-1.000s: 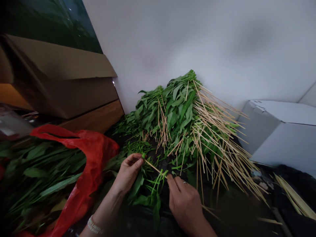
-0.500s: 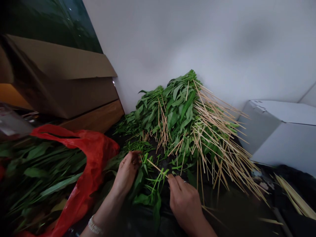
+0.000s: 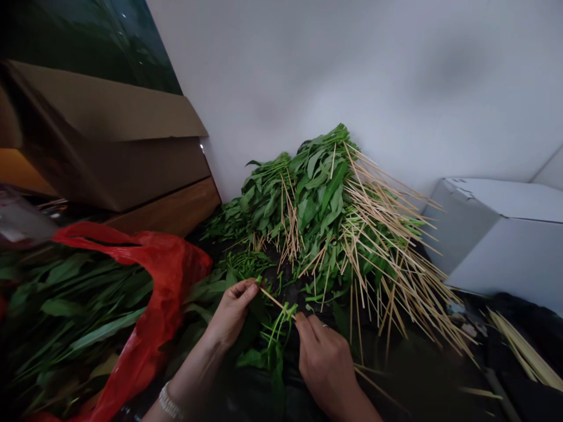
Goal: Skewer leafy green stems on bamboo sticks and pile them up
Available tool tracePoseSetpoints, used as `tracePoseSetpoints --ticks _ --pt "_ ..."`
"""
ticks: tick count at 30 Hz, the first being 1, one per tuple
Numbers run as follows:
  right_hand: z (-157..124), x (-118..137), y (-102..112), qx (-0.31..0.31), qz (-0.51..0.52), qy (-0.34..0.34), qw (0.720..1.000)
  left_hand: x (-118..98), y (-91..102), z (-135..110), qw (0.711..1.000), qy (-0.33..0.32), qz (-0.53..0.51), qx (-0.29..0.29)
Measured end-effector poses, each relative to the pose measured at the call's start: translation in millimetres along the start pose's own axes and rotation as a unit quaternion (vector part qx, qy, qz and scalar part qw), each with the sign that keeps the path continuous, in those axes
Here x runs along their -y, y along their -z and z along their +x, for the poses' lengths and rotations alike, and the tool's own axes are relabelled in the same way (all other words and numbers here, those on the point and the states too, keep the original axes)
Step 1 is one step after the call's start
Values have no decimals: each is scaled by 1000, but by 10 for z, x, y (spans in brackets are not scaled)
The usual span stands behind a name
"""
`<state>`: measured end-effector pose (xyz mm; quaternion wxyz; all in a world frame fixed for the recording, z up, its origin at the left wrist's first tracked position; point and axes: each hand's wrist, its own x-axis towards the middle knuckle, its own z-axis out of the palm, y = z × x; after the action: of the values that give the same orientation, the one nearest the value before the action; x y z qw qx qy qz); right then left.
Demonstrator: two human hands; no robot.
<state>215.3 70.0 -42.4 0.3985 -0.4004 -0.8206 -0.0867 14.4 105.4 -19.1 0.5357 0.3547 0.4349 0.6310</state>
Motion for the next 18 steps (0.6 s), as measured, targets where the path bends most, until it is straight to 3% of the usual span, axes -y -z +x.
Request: tracePoseSetpoints --ticks 5,10,15,18 --pt "-9 4 -23 -4 -1 4 1000 -11 -57 -47 1000 0 13 20" --pt "8 45 -34 -8 -3 5 1000 6 -158 -131 989 4 91 119" --pt "21 56 -21 -8 -17 10 1000 59 -165 -147 977 -31 136 160" --pt "21 43 -10 -6 -13 -1 1000 61 -145 -136 969 -12 160 187"
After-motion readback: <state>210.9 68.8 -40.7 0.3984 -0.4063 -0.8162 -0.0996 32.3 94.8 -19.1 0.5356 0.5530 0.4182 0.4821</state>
